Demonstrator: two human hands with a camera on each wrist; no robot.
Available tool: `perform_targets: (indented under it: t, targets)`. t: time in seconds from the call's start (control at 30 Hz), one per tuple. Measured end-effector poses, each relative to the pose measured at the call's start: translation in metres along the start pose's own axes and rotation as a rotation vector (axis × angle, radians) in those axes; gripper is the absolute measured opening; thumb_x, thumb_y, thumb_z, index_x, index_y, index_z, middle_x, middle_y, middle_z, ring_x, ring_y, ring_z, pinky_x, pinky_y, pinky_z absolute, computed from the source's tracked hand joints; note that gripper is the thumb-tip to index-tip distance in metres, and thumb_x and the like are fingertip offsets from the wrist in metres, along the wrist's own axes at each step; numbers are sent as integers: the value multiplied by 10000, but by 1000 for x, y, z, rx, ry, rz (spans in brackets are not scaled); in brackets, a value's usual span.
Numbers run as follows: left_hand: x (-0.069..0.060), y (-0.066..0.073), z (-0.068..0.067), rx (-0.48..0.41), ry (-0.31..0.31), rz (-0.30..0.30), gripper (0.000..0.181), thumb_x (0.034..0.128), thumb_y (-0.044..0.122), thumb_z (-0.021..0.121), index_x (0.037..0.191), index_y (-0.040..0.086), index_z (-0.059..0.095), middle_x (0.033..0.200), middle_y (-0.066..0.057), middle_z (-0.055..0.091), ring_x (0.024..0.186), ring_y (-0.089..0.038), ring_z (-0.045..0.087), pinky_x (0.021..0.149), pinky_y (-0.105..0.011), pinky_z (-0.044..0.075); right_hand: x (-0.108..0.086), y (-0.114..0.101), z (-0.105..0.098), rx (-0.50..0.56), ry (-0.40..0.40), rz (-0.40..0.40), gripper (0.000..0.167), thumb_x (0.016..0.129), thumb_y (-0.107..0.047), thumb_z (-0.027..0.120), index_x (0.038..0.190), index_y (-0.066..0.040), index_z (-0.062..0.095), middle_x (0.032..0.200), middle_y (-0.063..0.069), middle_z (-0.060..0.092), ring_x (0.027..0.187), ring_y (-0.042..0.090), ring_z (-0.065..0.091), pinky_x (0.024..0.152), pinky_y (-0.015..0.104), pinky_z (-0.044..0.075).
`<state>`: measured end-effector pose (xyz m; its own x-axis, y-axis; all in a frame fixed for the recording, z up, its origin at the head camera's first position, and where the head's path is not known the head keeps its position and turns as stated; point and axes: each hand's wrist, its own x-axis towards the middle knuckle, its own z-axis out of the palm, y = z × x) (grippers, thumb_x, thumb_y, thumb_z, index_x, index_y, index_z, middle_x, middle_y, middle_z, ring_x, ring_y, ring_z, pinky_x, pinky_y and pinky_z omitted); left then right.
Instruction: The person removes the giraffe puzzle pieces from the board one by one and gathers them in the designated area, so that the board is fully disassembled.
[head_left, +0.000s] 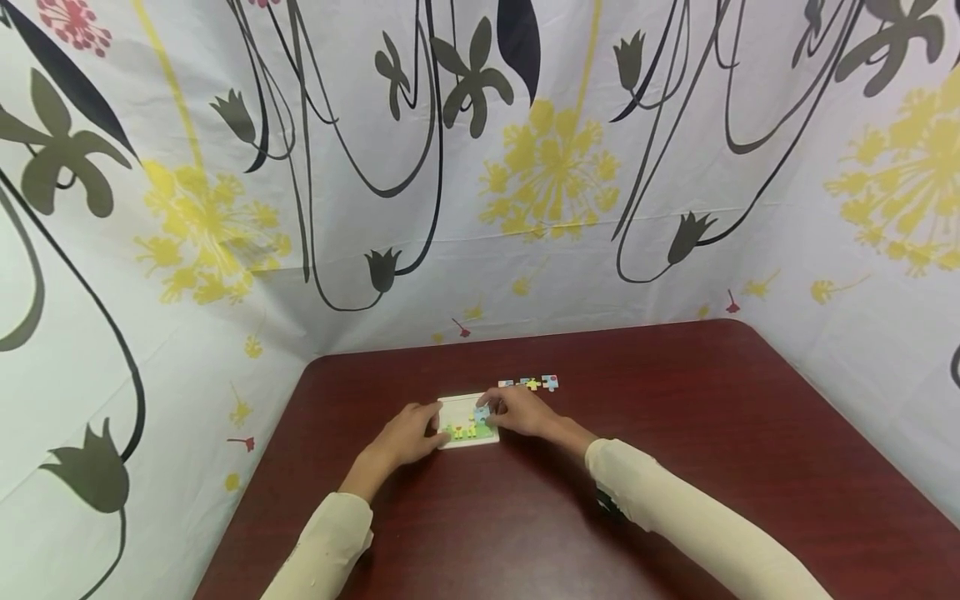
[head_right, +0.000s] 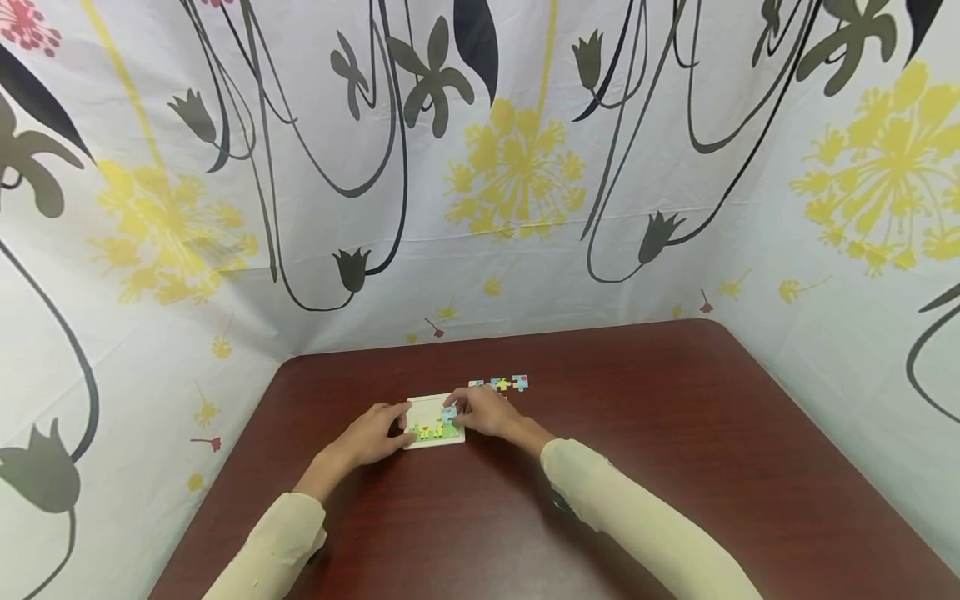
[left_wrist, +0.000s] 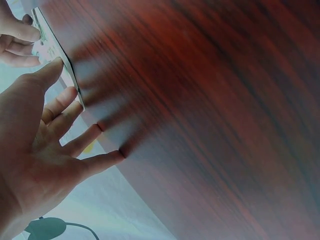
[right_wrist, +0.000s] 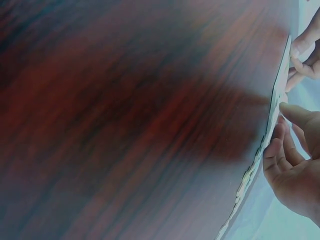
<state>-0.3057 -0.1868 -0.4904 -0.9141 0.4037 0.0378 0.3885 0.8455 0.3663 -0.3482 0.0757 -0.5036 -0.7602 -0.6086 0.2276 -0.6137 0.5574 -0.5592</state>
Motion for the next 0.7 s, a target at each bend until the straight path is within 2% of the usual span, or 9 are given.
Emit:
perform_targets:
  t: [0.23,0.43,0.7]
  targets:
    - [0,0,0,5,0,6,238,980,316,744,983,134,591,917,10,556,1037,-257,518,836,-438,427,-3,4,-5,59,5,8,263,958,-91,756,1216,-53,726,1010,59,738,880,175,719,766,290,564]
    - [-1,0,0,5,2,8,238,984,316,738,975,139,580,901,17,542,1054,-259,515,827,-434,419,-7,10,-18,83,35,35,254,948,-74,761,1200,-56,741,1064,80,750,940,212,722,763,295,559]
    - [-1,0,0,8,-4,-2,239,986,328,736,975,145,582,918,13,543,1016,-244,499,822,-433,421,-16,20,-36,96,51,70,265,952,-31,743,1213,4,726,1036,124,753,845,231,731,693,295,566]
